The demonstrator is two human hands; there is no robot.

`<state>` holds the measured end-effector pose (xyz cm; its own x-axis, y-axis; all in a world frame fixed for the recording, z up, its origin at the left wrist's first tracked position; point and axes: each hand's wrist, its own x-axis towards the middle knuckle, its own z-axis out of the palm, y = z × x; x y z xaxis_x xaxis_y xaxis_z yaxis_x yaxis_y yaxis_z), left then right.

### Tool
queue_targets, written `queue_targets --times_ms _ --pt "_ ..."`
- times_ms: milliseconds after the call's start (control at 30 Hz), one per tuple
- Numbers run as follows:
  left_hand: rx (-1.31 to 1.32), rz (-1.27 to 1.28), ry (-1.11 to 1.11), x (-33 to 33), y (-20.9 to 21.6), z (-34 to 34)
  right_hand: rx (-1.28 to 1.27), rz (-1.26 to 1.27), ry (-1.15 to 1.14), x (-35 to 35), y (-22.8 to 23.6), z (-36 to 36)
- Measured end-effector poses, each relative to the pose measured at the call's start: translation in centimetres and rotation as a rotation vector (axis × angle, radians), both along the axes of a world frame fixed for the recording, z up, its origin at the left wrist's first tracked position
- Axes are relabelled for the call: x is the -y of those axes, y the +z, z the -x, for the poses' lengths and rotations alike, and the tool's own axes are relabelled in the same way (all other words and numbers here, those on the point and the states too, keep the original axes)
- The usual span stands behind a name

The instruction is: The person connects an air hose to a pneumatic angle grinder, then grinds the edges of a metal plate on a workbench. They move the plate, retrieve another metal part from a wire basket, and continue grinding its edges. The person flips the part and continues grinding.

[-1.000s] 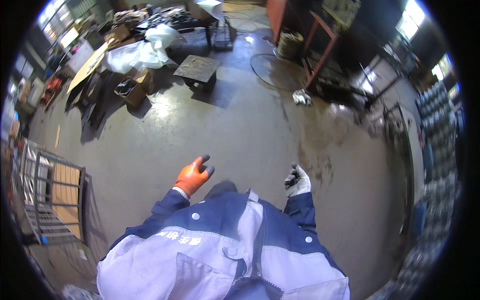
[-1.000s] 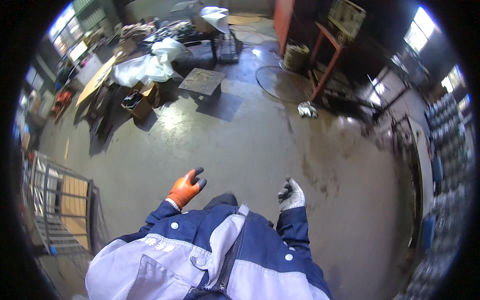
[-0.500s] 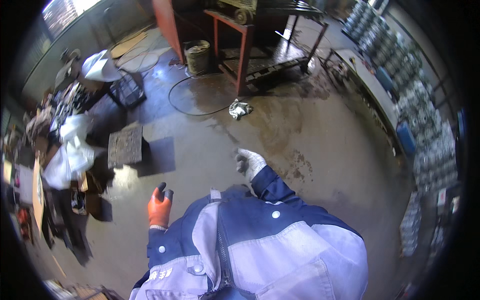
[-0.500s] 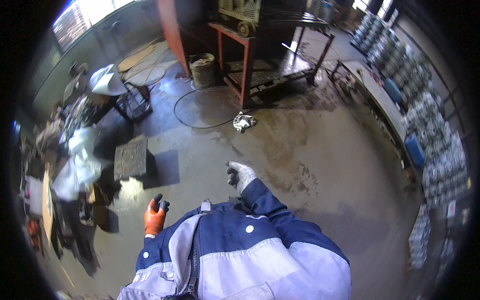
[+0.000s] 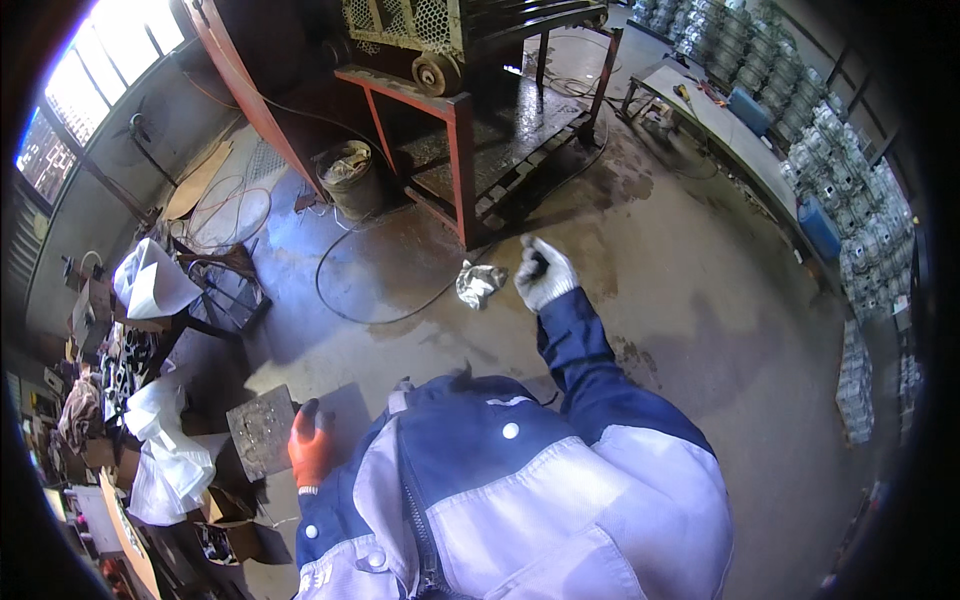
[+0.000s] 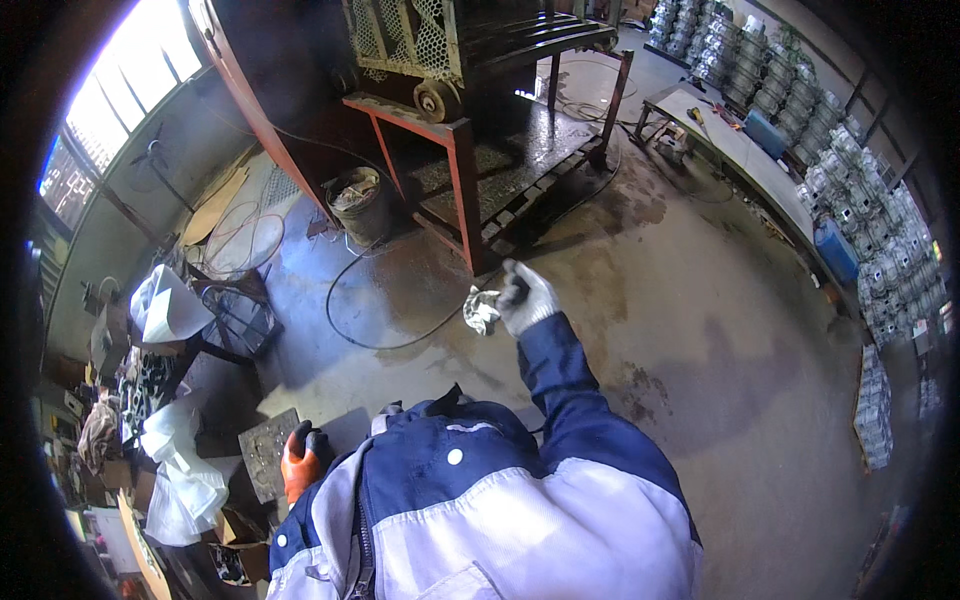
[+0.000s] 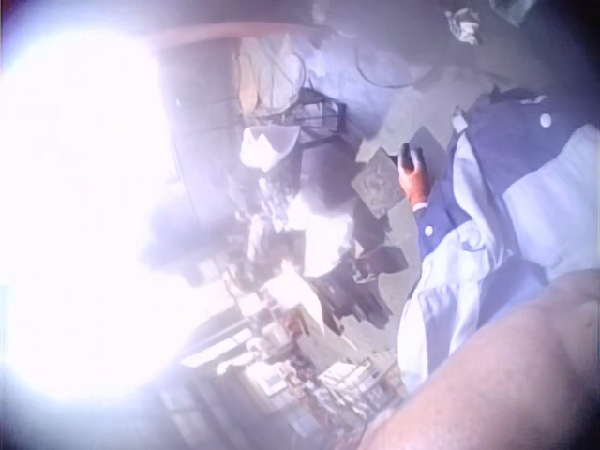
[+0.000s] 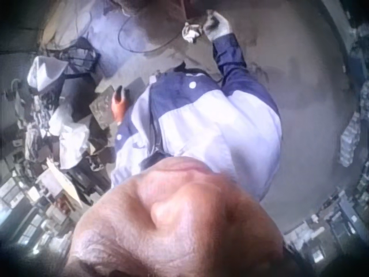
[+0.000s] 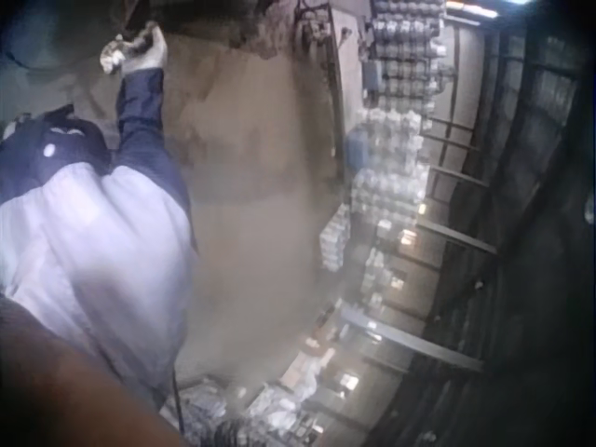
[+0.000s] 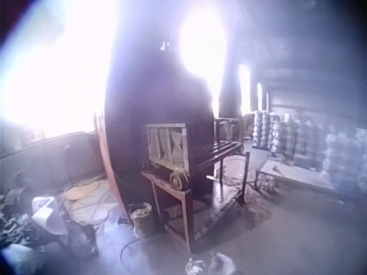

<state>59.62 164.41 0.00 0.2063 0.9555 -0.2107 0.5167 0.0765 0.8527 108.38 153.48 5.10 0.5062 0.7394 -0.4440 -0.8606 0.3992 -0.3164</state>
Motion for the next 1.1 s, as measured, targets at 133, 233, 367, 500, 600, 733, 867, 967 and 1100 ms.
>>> queue_targets --times_ms 133,233,367,500,600,733,867,967,1100 --pt "0.141 -0.011 0.061 -6.2 1.0 -2.4 0.031 -0.053 0.250 -13.6 4.6 0.2" --pt "0.285 0.113 0.122 -10.1 1.5 -3.2 0.124 -0.123 0.397 -21.7 7.8 1.3" --pt "0.185 0.162 0.156 -16.9 0.9 -3.8 0.152 -0.160 0.446 -31.7 10.4 1.1" --pt "0.309 0.121 0.213 -25.5 0.0 -4.1 0.184 -0.259 0.508 -42.6 13.5 0.6" --pt "0.148 0.017 0.291 -33.1 0.3 -4.0 0.297 -0.294 0.519 -51.0 17.3 0.3" --pt "0.180 -0.048 0.304 -42.3 1.9 -3.8 0.467 -0.334 0.459 -62.4 21.9 -0.5" --pt "0.080 -0.135 0.315 -47.4 3.1 -2.5 0.565 -0.364 0.424 -71.1 25.4 0.2" --pt "0.095 -0.128 0.388 -50.6 2.9 -1.7 0.749 -0.425 0.457 -79.0 28.2 0.6" --pt "0.135 -0.087 0.532 -53.5 1.5 -0.9 0.995 -0.370 0.464 -92.2 30.6 0.6"
